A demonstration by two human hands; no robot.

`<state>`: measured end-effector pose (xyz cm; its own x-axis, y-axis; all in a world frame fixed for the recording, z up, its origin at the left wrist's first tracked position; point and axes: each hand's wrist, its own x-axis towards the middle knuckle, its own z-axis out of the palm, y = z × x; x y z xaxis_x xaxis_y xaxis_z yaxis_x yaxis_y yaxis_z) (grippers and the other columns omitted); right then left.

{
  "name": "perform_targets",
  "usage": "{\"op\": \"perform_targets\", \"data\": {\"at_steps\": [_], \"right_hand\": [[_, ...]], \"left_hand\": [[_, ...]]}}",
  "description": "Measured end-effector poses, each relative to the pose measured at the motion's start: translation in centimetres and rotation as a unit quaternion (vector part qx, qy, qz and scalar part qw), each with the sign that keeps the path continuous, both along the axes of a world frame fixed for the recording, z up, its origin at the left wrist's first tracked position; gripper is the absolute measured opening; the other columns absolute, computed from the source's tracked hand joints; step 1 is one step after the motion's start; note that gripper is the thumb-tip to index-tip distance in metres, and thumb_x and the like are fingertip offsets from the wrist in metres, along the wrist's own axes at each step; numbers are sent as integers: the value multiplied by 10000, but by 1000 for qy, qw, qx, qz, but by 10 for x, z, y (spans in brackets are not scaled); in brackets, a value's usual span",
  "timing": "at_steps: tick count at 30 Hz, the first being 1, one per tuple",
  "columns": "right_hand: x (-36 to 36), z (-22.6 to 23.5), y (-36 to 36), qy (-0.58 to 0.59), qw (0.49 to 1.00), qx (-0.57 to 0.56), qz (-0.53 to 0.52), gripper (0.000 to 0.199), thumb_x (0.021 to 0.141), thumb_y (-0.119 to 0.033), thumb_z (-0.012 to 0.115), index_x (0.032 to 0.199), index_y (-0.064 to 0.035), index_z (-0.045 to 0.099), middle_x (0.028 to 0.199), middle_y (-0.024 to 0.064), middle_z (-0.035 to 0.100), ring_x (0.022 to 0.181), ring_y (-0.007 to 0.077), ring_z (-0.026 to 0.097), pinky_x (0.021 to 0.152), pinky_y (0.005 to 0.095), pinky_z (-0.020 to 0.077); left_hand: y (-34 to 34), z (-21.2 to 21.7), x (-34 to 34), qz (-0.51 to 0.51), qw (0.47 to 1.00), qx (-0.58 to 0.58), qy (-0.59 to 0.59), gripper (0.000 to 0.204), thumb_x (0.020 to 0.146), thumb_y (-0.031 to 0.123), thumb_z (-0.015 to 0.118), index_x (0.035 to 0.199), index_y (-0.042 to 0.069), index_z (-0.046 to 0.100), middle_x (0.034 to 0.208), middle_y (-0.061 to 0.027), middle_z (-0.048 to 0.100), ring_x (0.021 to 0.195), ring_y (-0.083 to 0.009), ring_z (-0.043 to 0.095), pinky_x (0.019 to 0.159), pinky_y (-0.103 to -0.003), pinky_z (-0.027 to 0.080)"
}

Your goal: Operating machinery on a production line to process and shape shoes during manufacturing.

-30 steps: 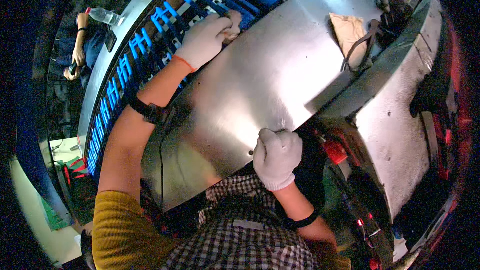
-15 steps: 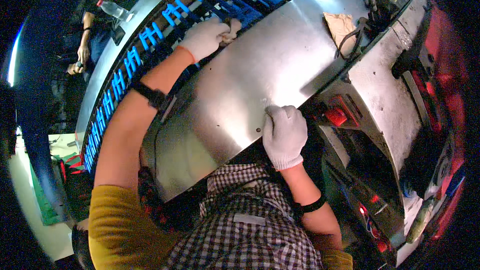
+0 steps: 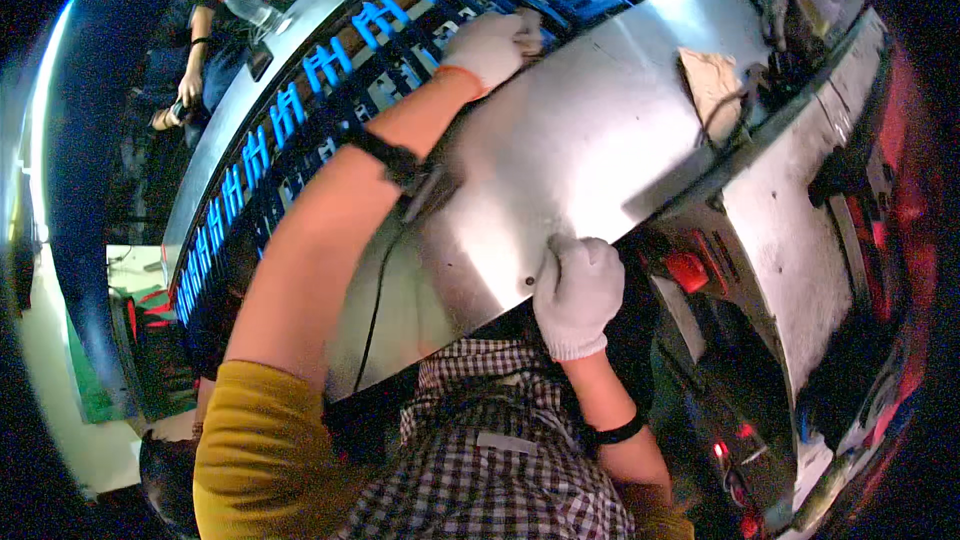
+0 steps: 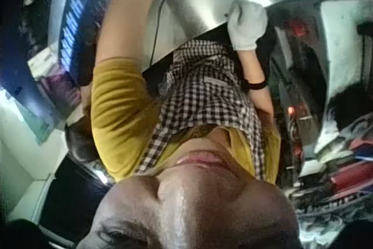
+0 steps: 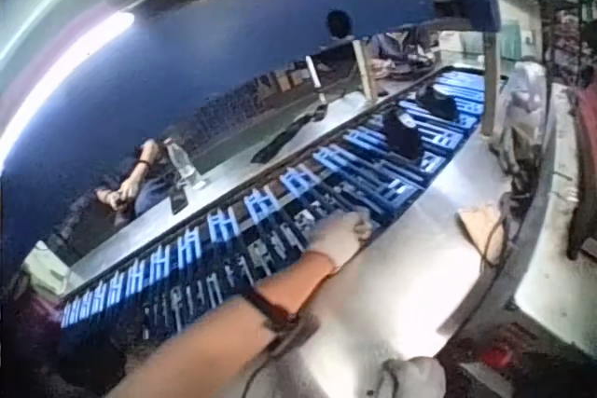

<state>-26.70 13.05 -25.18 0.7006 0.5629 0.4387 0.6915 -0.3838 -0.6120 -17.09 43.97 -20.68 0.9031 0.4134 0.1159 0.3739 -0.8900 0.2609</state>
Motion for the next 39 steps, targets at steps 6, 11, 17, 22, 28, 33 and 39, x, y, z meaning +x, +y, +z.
{"op": "perform_targets", "data": {"at_steps": [6,11,17,22,28,33,39], "right_hand": [[-9,9,2,17,1000,10,22,180,831,-89,723,1007,-120,700,869,128,635,823,347,628,732,460,503],[-4,6,-1,17,999,1,28,164,835,-87,721,995,-106,691,863,133,630,829,360,617,749,468,492],[-7,3,1,23,999,10,45,184,827,-62,705,1007,-84,680,844,152,615,824,381,598,745,476,466],[-1,14,-7,56,993,-82,71,251,763,-67,697,1013,-85,684,851,157,586,804,391,563,719,489,432],[-5,0,-9,46,997,-19,54,293,771,-75,694,1059,-110,652,876,127,553,810,369,539,726,490,417],[-5,14,-1,65,995,-11,72,276,789,-47,703,1052,-109,647,883,129,576,824,368,565,746,480,444],[-6,16,-1,62,996,-22,59,258,785,-53,714,1029,-110,652,887,134,585,830,369,573,746,476,450]], "left_hand": [[9,-10,-10,56,995,50,-64,235,881,251,610,987,108,764,1008,-199,735,972,-374,719,847,-487,562],[32,10,-106,116,992,-26,-41,276,952,308,594,974,48,685,1004,-222,708,1006,-423,664,874,-515,511],[98,-27,-134,178,978,-25,-103,305,971,350,639,1167,121,687,1169,-153,726,1080,-398,678,952,-483,527],[200,-26,-94,233,972,30,-18,457,954,494,571,1064,87,747,1141,-217,723,1083,-411,678,915,-520,532],[246,-19,-65,285,945,137,86,418,945,419,551,1119,103,763,1194,-196,724,1108,-400,689,953,-503,547],[210,-17,-86,135,971,55,191,377,982,352,479,1131,131,745,1187,-176,721,1124,-393,663,986,-499,528],[97,-6,-113,87,989,-115,10,344,1007,386,548,1116,116,731,1091,-178,733,1063,-395,679,935,-471,525]]}}
